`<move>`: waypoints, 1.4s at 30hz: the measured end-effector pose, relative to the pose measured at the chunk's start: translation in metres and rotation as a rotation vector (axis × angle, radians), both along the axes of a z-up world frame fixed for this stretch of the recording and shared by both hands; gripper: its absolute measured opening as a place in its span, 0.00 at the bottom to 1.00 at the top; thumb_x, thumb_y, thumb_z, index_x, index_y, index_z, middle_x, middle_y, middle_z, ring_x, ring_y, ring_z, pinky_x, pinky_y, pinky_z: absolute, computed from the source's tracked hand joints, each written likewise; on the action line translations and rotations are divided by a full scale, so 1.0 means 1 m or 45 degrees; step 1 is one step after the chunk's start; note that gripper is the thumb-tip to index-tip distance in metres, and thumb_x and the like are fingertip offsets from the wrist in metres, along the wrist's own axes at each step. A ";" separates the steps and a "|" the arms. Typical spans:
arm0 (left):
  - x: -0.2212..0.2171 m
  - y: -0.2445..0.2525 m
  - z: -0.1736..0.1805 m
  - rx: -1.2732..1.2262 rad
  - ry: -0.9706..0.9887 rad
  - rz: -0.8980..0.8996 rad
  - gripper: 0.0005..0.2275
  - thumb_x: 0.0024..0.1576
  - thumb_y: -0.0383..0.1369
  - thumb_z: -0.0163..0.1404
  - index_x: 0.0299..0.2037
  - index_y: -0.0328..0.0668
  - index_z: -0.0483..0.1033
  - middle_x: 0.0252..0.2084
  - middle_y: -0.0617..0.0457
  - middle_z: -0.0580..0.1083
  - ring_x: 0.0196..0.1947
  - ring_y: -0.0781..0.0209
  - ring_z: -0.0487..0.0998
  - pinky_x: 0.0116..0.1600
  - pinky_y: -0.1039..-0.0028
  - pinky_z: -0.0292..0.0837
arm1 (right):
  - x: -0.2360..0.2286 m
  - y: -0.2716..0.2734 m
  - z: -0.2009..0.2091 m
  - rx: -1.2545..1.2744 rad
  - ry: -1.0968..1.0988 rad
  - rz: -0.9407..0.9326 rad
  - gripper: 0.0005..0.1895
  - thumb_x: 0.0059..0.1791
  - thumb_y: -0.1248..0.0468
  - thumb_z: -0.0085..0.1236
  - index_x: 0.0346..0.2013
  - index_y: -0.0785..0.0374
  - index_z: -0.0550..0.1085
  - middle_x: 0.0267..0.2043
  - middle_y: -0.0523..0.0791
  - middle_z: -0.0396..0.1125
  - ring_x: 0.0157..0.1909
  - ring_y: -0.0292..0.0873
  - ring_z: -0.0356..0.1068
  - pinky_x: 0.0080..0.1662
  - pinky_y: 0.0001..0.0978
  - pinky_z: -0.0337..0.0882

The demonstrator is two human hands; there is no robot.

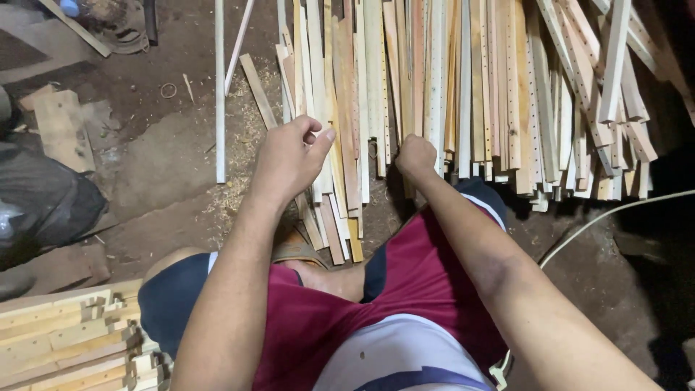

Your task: The person sits on the floor and repeatedly picks up thin wooden strips with pre-drilled holes, inspects them, and places them into a growing stack. The person handles the strips one by one, occasionally adjusting the pile.

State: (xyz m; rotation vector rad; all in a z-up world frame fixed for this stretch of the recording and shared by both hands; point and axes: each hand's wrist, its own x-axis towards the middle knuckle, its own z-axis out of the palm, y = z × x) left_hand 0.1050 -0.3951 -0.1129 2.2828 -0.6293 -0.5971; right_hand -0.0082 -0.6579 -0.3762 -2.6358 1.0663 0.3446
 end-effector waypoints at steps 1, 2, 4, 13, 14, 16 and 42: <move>0.002 -0.002 -0.001 -0.009 -0.007 0.002 0.17 0.58 0.44 0.54 0.49 0.41 0.81 0.40 0.46 0.81 0.43 0.47 0.83 0.45 0.58 0.77 | -0.007 -0.008 0.003 -0.009 -0.007 0.002 0.10 0.43 0.66 0.66 0.35 0.69 0.76 0.31 0.51 0.71 0.43 0.59 0.76 0.48 0.53 0.77; 0.003 -0.001 -0.002 0.006 0.015 0.024 0.17 0.58 0.45 0.54 0.50 0.42 0.81 0.39 0.47 0.81 0.43 0.47 0.83 0.45 0.58 0.77 | -0.013 -0.014 0.006 0.279 -0.157 -0.155 0.06 0.42 0.67 0.62 0.32 0.65 0.77 0.29 0.49 0.71 0.40 0.56 0.77 0.44 0.49 0.77; 0.005 -0.003 -0.005 0.017 0.039 0.049 0.18 0.58 0.45 0.54 0.50 0.42 0.80 0.39 0.48 0.81 0.43 0.48 0.83 0.45 0.58 0.77 | -0.025 -0.011 0.035 0.566 -0.304 -0.307 0.04 0.42 0.67 0.58 0.30 0.60 0.77 0.26 0.47 0.70 0.36 0.53 0.77 0.40 0.44 0.77; 0.002 -0.052 -0.087 0.047 0.366 0.049 0.27 0.59 0.55 0.48 0.59 0.42 0.73 0.43 0.48 0.81 0.49 0.51 0.82 0.50 0.60 0.79 | -0.104 0.079 0.103 2.170 -0.855 -0.489 0.17 0.48 0.69 0.59 0.51 0.67 0.71 0.35 0.43 0.73 0.33 0.36 0.75 0.36 0.22 0.75; -0.005 -0.053 -0.078 -0.055 0.551 0.093 0.33 0.59 0.59 0.43 0.64 0.40 0.68 0.48 0.46 0.79 0.52 0.52 0.81 0.52 0.63 0.79 | -0.112 0.092 0.103 2.321 -0.825 -0.427 0.19 0.47 0.68 0.61 0.52 0.67 0.71 0.35 0.47 0.74 0.35 0.39 0.76 0.37 0.25 0.75; -0.013 -0.057 -0.076 -0.154 0.731 0.152 0.39 0.59 0.63 0.37 0.69 0.37 0.63 0.54 0.44 0.78 0.55 0.54 0.80 0.54 0.66 0.78 | -0.124 0.115 0.099 2.482 -0.780 -0.358 0.22 0.45 0.68 0.64 0.52 0.68 0.70 0.36 0.50 0.75 0.37 0.43 0.76 0.37 0.29 0.75; 0.005 -0.034 -0.106 -0.436 0.280 0.686 0.25 0.60 0.54 0.51 0.54 0.40 0.74 0.41 0.47 0.76 0.44 0.54 0.80 0.45 0.61 0.76 | -0.069 0.066 0.072 1.664 -0.376 -0.756 0.32 0.46 0.72 0.63 0.64 0.76 0.64 0.50 0.57 0.72 0.49 0.56 0.76 0.52 0.47 0.78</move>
